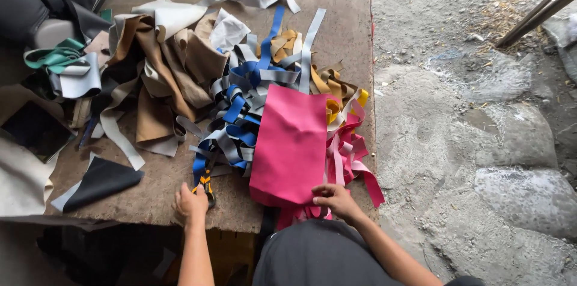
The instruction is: The person is cutting a large piece of tan fabric using scissors on a workbench filled with various fabric scraps.
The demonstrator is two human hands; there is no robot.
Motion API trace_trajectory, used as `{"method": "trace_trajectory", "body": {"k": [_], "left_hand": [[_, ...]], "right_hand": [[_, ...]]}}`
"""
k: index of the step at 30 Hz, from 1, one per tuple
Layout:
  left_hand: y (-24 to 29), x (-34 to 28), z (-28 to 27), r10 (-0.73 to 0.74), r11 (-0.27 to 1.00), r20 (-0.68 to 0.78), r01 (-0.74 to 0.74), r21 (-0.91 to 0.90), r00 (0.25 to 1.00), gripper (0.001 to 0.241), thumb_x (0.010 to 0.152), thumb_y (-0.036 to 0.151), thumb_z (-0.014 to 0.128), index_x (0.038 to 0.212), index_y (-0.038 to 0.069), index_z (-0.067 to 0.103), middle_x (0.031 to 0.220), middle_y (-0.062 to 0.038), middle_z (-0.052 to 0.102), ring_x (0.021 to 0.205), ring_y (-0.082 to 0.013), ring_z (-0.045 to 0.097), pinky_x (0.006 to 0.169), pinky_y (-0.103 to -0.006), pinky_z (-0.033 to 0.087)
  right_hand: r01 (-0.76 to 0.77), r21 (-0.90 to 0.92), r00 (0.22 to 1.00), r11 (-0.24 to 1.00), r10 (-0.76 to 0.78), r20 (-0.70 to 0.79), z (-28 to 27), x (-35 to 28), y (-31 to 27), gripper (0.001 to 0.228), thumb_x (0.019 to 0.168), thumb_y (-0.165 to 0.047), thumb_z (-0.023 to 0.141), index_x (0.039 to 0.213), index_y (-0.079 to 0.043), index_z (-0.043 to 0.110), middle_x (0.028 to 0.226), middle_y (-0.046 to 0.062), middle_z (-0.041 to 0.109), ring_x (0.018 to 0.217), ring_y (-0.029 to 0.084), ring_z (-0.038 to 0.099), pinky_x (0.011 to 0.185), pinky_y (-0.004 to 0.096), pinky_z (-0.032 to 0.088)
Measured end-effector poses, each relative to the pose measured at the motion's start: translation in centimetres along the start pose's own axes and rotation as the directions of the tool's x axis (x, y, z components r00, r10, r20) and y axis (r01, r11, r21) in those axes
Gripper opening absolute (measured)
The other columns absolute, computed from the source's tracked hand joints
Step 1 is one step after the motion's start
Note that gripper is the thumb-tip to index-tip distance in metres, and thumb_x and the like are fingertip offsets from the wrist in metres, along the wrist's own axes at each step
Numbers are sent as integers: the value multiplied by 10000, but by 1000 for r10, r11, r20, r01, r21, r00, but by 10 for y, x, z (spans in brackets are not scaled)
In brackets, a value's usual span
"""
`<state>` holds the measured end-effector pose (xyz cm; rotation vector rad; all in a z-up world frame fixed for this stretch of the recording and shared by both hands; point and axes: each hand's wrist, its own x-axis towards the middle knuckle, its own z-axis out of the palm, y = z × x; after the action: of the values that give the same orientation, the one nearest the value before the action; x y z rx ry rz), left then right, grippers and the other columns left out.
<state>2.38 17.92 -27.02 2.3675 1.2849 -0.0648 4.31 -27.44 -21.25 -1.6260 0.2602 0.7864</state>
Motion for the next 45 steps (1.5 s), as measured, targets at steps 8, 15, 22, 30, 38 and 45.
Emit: {"method": "trace_trajectory", "body": {"k": [8,15,22,30,38,45], "left_hand": [[-3,-35,19,166,963,-187,-119,242,968,494,984,510,676,1289,124,626,1275,-181,590,1080,-432,600,799,-540,509],[-26,-41,43,251,951,-211,-200,236,945,525,919,509,740,1203,90,602,1165,-188,577,953,-459,649,768,-569,543],[-13,-63,18,42,966,20,-46,256,999,520,1007,493,612,1376,126,626,1322,-145,671,1230,-410,607,984,-567,483],[-15,-69,16,-109,961,128,72,266,986,330,871,356,743,1021,73,824,984,-201,799,950,-447,768,780,-552,552],[-11,-139,-9,-205,914,409,324,-245,889,330,856,186,751,982,-117,717,623,-219,710,412,-216,546,383,-308,395],[-30,-243,-10,-210,793,560,475,-381,801,548,851,517,836,820,-22,739,645,-164,734,475,-178,492,367,-252,348]], "right_hand": [[68,268,998,961,-65,-19,9,-19,-14,375,808,68,830,1154,17,693,931,103,649,642,222,663,558,316,584],[34,409,994,912,10,-107,16,-10,0,367,869,92,729,1229,56,790,1006,159,768,681,199,620,514,307,531],[116,526,993,842,-105,-51,11,-15,-10,795,801,178,736,1544,-34,548,1161,158,706,788,183,657,714,300,596],[50,494,997,868,-14,-77,10,-28,-1,435,831,108,758,1259,33,759,1026,214,753,776,269,739,755,445,671],[13,478,1000,878,-22,14,-3,-31,11,434,871,97,720,1304,66,713,1133,257,716,867,332,749,799,491,667],[19,389,997,921,-49,66,-16,-25,20,446,866,65,745,1310,72,710,1193,262,710,963,338,721,862,478,629]]}}
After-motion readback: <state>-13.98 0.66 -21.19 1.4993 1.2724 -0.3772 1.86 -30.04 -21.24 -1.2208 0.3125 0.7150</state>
